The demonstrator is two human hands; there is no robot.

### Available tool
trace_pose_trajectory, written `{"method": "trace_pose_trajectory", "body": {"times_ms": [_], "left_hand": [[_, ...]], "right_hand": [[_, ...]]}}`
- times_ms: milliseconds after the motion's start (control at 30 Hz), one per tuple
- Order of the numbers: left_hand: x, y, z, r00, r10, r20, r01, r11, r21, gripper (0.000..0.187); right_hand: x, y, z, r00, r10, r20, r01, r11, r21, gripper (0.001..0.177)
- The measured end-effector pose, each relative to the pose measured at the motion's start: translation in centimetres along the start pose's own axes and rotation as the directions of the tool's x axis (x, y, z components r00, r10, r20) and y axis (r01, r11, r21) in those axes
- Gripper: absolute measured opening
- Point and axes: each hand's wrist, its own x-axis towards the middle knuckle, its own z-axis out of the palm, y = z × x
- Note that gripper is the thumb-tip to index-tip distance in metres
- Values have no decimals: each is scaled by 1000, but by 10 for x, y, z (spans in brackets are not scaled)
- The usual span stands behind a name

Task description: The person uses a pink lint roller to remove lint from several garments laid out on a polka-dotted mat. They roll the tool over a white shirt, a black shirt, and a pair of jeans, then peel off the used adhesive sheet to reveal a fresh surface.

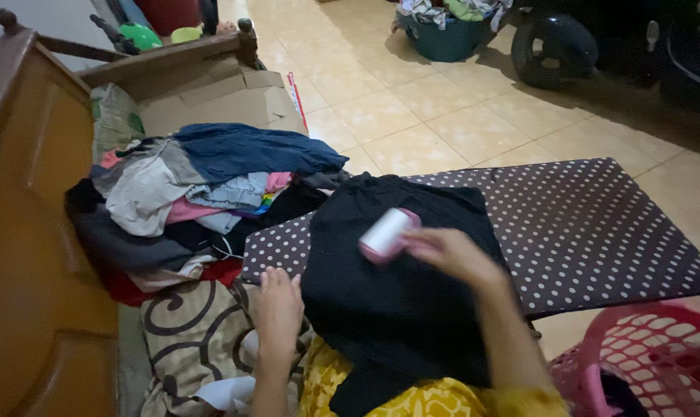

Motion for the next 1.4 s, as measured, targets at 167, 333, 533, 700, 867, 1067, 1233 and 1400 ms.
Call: {"method": "trace_pose_trajectory", "body": {"times_ms": [167, 333, 533, 700, 867, 1067, 1233, 1400], "left_hand": [[2, 9, -16, 996, 51, -67, -60, 990, -126, 35], [2, 10, -41, 986, 0, -165, -36, 975, -218, 31], [4, 12, -52, 998, -51, -38, 42, 979, -200, 31], [2, 17, -42, 999, -34, -13, 32, 995, -96, 31], [-3, 34, -35, 997, 75, -19, -77, 988, -133, 26], [-6, 36, -38, 996, 58, -63, -71, 969, -236, 20], [-7, 28, -35, 999, 16, -45, -29, 953, -302, 17], [-7, 25, -34, 999, 23, -47, -37, 944, -327, 17]], "right_hand": [[71, -2, 47, 975, -193, -107, 181, 977, -117, 43], [14, -9, 3, 987, 162, 10, -159, 978, -139, 46], [-119, -24, -77, 807, 588, -56, -574, 758, -310, 40], [-122, -13, -71, 835, 543, -94, -547, 798, -253, 42], [7, 9, 4, 999, -6, -40, 11, 992, 126, 45], [69, 12, 68, 971, -144, -193, 150, 989, 18, 45], [-15, 6, 3, 995, 95, -21, -96, 995, -24, 45], [-130, 1, -73, 753, 650, -103, -654, 723, -222, 43]]}}
